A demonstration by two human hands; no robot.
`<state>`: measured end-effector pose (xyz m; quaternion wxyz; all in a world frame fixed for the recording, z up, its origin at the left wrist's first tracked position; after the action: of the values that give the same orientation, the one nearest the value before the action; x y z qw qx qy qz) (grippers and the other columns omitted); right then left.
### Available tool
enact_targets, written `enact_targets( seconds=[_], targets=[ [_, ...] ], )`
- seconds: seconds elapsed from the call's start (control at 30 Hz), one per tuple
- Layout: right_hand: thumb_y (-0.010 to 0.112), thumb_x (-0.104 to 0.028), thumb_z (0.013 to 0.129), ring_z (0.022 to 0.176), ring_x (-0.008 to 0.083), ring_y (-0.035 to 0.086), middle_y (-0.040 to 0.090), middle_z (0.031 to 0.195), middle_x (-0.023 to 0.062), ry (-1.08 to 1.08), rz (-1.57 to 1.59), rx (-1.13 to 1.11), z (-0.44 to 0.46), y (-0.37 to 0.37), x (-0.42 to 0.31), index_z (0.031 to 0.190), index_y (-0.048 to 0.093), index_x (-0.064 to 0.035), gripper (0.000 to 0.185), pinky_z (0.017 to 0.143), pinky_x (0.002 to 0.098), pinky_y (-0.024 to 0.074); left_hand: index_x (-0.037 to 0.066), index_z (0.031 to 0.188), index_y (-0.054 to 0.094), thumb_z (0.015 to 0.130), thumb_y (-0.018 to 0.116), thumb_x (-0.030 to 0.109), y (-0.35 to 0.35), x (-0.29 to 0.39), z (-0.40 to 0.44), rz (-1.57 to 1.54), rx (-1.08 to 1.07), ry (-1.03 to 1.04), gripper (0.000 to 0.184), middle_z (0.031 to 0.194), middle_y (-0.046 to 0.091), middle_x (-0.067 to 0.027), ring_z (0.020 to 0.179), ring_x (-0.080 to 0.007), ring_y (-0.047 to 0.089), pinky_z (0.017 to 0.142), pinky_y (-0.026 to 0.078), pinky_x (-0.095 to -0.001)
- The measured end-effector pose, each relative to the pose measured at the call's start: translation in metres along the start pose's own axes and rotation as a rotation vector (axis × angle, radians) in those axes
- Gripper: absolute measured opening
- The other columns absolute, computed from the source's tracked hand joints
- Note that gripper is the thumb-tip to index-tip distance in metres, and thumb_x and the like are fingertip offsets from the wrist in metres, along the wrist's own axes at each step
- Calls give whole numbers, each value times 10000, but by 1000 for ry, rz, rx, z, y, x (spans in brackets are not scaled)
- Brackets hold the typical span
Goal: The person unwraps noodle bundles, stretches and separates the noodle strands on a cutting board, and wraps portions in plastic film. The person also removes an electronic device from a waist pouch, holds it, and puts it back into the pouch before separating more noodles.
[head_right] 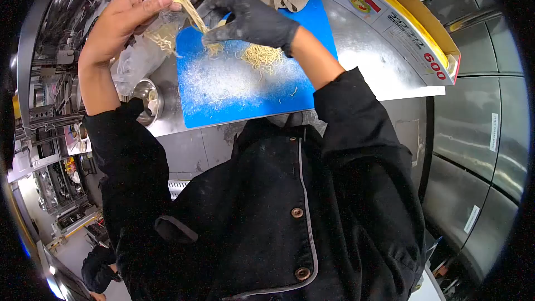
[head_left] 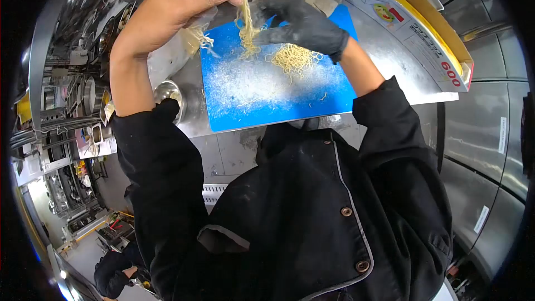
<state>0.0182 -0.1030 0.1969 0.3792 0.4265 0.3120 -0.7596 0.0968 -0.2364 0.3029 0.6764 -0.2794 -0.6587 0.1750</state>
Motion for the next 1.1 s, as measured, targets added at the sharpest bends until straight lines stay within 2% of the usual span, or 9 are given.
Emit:
enact_targets(
  seconds=[0.27,0.4,0.5,0.63,0.77,0.93,1.03,1.07,1.1],
  targets=[
    [739,-262,796,786,130,588,641,814,53,298,-404,-277,8,-12,27,995,650,-39,311,748,301,471,75,950,662,925,570,326,-17,-19,-18,-40,82,-115,269,600,366,125,514,12,259,467,164,-198],
    [755,-284,779,730,116,562,629,771,29,262,-173,-368,-10,-20,32,932,657,-54,293,705,302,458,76,954,659,926,568,327,-14,-26,-22,-24,70,-122,269,586,342,119,510,7,247,466,160,-204],
    [771,-291,762,705,111,551,634,776,10,453,-131,-502,-25,-32,43,912,657,-56,300,678,296,453,76,956,658,926,568,327,-13,-28,-20,-12,57,-117,268,579,330,116,508,5,242,465,158,-207],
    [789,-270,745,714,105,564,641,791,8,528,-133,-600,-44,-43,70,921,663,-62,300,673,282,458,64,959,653,927,567,326,-14,-28,-20,-42,66,-116,278,572,322,112,503,2,240,465,161,-206],
    [802,-231,728,722,98,570,645,796,-1,624,201,-522,-62,-46,79,926,666,-59,295,681,277,467,50,959,649,929,565,310,-14,-23,-18,-63,75,-129,275,573,319,112,500,1,240,463,158,-205],
    [803,-181,722,738,118,585,647,800,22,736,161,-483,-88,-66,105,961,667,-51,305,707,287,490,35,962,644,927,570,291,-16,-19,-16,-71,102,-114,268,577,349,107,502,4,248,462,158,-199],
    [766,-207,766,877,198,631,679,931,113,821,-594,-734,-104,-80,131,1023,632,3,358,775,314,507,28,970,643,925,575,285,-18,-8,-13,-90,104,-110,269,585,378,105,508,8,257,465,164,-195],
    [766,-207,766,877,198,631,679,931,113,821,-591,-733,-102,-79,129,1023,632,3,358,775,314,507,23,978,642,923,578,283,-17,-4,-12,-90,99,-104,273,590,389,105,510,10,259,466,165,-194],
    [764,-220,767,879,202,631,675,951,123,698,-710,-619,-92,-83,123,1047,632,-10,374,788,322,509,18,985,640,922,580,281,-16,-1,-10,-90,96,-97,277,596,400,105,511,12,262,466,166,-194]
  ],
)
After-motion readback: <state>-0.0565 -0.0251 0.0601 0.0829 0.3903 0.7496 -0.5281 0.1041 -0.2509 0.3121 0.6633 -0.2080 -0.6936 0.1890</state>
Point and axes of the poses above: each hand's wrist, its own z-axis towards the middle knuckle, its own y-axis out of the palm, x = y × z, the point moved 5 cm from there along z, towards the middle knuckle
